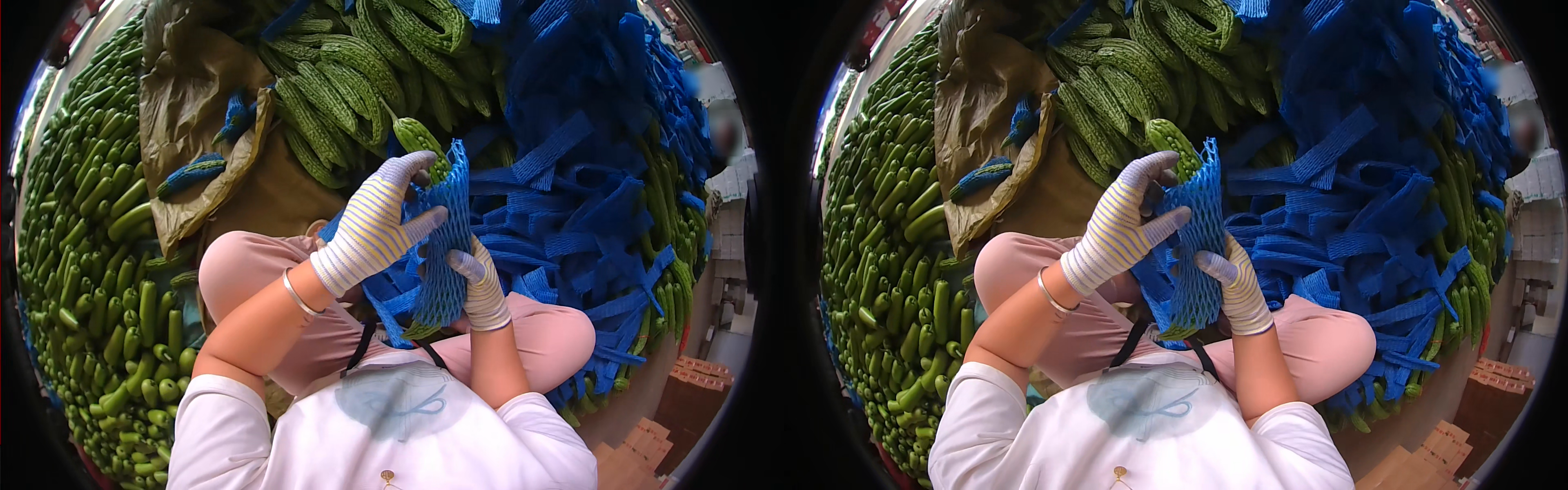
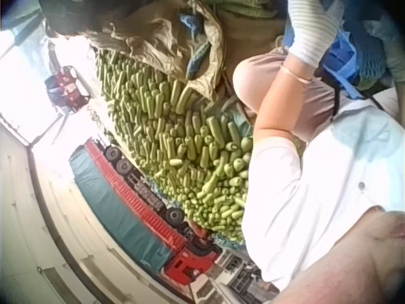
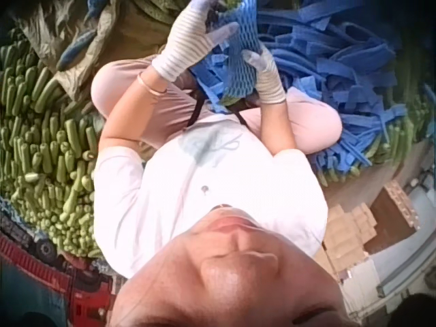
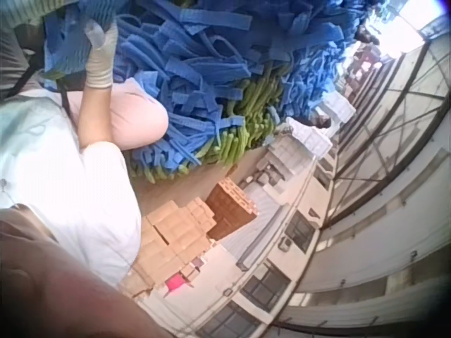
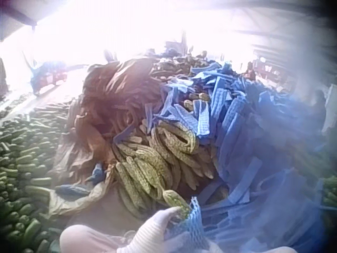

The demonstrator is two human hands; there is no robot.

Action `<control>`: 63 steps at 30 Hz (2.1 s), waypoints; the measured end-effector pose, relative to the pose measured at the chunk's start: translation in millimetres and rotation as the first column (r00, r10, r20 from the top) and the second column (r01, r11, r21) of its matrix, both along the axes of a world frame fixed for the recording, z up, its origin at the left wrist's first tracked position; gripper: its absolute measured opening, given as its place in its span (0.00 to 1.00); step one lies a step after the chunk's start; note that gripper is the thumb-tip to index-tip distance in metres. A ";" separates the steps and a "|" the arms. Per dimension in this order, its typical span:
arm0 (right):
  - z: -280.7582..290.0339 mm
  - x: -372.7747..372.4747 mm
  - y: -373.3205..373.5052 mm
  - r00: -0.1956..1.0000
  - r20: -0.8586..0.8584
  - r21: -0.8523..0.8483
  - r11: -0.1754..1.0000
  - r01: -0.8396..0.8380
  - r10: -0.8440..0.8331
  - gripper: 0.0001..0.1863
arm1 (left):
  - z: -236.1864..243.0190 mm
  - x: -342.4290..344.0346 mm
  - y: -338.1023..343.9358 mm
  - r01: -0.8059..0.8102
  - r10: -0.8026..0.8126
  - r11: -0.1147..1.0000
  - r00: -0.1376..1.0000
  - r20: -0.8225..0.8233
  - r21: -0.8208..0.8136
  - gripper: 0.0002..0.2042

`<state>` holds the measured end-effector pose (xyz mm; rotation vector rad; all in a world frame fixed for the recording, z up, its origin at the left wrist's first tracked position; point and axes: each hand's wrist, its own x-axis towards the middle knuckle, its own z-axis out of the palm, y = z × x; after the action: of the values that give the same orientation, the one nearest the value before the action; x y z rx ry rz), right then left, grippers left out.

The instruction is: The recorder is sitting on the floor, sliding blue mesh protective sleeves onto individual bitter melons and placing them on a tarp.

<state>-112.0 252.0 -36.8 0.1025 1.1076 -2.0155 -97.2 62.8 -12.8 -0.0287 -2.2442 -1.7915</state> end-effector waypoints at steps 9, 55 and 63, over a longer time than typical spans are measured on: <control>-23.1 -1.8 0.7 0.958 -0.254 0.105 0.981 0.166 -0.135 0.27 | 22.4 22.7 -22.1 0.360 -0.375 0.902 0.927 -0.021 -0.237 0.09; -56.9 -23.2 -28.1 0.582 -0.502 0.804 0.594 0.040 0.640 0.21 | -147.2 -64.3 -368.7 -0.344 0.651 -0.388 0.555 0.519 0.855 0.19; -92.9 -38.6 -27.7 0.591 -0.273 0.930 0.365 -0.040 0.759 0.21 | -206.9 -144.9 -465.8 -0.554 0.696 -0.253 0.466 0.547 0.793 0.23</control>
<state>-150.6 224.3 -129.7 -0.4614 2.2948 -0.7317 -242.0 -402.9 -219.7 1.0779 -0.2370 -1.9098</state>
